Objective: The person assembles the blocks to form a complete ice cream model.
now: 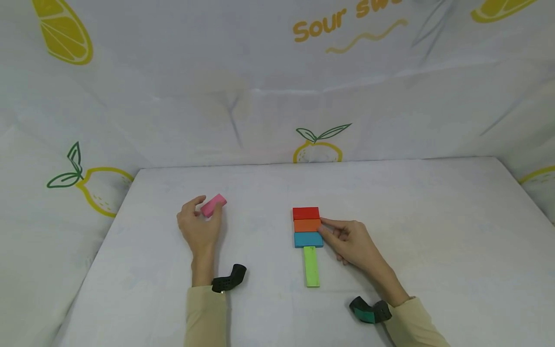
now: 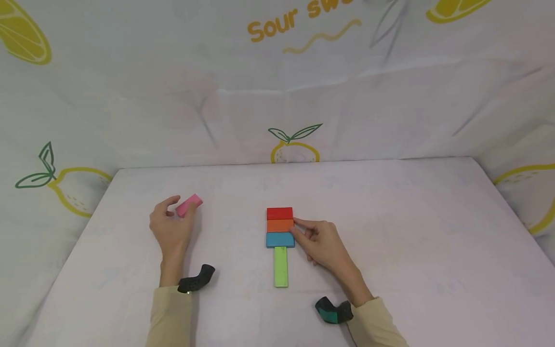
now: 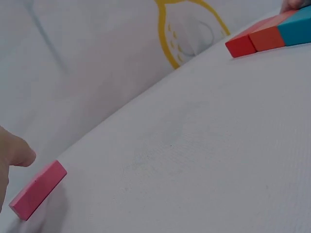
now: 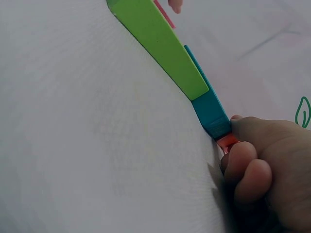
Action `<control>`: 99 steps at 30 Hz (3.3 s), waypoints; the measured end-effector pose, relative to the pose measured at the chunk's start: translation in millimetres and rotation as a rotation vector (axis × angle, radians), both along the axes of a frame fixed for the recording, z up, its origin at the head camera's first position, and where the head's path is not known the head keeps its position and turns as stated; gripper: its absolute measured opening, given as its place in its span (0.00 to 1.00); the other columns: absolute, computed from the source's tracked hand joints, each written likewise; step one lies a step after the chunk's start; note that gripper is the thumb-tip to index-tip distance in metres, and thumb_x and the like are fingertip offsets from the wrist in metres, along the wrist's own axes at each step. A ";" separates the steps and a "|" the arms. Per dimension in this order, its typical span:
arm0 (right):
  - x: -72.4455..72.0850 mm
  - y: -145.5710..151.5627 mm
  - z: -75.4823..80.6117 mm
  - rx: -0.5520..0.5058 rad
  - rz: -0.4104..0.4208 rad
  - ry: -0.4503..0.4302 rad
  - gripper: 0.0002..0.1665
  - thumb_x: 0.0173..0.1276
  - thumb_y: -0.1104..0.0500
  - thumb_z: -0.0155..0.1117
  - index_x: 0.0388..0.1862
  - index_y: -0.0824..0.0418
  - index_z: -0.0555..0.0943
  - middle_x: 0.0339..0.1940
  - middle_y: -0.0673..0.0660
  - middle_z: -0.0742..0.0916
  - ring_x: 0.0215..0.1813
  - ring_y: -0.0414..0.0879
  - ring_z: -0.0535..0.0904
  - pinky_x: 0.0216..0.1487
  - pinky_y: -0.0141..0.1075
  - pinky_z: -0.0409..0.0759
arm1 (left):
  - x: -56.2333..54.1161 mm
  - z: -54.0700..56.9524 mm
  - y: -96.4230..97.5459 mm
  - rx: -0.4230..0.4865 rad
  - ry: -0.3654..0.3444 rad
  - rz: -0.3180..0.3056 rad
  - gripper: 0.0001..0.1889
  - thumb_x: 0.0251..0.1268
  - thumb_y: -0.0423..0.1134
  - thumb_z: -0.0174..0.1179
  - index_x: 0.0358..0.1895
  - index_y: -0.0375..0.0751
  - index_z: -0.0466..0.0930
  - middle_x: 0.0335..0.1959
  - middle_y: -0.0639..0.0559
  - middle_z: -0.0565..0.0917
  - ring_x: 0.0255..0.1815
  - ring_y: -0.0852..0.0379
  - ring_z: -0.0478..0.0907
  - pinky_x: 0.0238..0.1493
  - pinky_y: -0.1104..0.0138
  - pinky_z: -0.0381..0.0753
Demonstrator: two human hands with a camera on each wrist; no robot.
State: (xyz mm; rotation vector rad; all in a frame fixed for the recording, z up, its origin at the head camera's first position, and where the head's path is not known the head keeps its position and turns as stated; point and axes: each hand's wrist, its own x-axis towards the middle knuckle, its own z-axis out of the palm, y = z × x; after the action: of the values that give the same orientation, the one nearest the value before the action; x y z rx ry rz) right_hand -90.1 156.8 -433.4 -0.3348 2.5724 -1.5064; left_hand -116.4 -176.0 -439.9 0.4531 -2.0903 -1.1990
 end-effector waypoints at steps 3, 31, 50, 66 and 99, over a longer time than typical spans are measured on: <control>0.0 -0.1 -0.3 -0.003 0.001 -0.002 0.26 0.72 0.53 0.68 0.63 0.67 0.82 0.10 0.49 0.74 0.07 0.39 0.70 0.12 0.29 0.67 | 0.8 -0.1 -0.2 0.021 -0.046 0.029 0.17 0.54 0.33 0.67 0.48 0.30 0.84 0.48 0.34 0.86 0.42 0.45 0.69 0.45 0.61 0.64; 0.8 -1.3 2.0 -0.002 -0.011 -0.022 0.27 0.72 0.53 0.68 0.64 0.66 0.81 0.10 0.50 0.74 0.08 0.40 0.70 0.12 0.30 0.66 | -0.9 -0.6 2.1 -0.038 -0.218 0.038 0.14 0.56 0.32 0.62 0.46 0.32 0.86 0.36 0.35 0.84 0.39 0.43 0.72 0.43 0.60 0.63; 0.6 -1.3 2.1 -0.004 -0.006 -0.007 0.26 0.72 0.54 0.68 0.63 0.66 0.82 0.10 0.50 0.75 0.07 0.40 0.70 0.11 0.29 0.66 | 0.9 -0.2 4.7 -0.056 -0.205 0.006 0.17 0.56 0.35 0.64 0.49 0.30 0.85 0.41 0.34 0.85 0.45 0.40 0.73 0.48 0.57 0.64; 0.5 -1.5 1.8 -0.016 -0.012 -0.027 0.26 0.71 0.54 0.69 0.63 0.66 0.82 0.10 0.50 0.75 0.08 0.40 0.70 0.12 0.29 0.66 | -1.9 -0.3 8.1 -0.090 -0.127 -0.034 0.15 0.56 0.34 0.70 0.46 0.29 0.89 0.44 0.32 0.89 0.47 0.37 0.77 0.48 0.51 0.70; 0.6 -0.8 0.1 -0.014 -0.009 -0.022 0.27 0.71 0.50 0.69 0.64 0.63 0.83 0.09 0.52 0.75 0.08 0.41 0.70 0.11 0.29 0.66 | -5.9 3.3 46.5 -0.203 -0.105 -0.381 0.17 0.57 0.31 0.73 0.51 0.34 0.89 0.52 0.40 0.90 0.49 0.40 0.77 0.51 0.52 0.74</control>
State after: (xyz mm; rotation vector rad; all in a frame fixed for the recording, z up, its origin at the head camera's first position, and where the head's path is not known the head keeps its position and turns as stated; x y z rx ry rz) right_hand -89.4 156.0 -433.4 -0.3067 2.5509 -1.5233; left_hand -122.2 -129.5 -436.7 0.0220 -2.4346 -1.1712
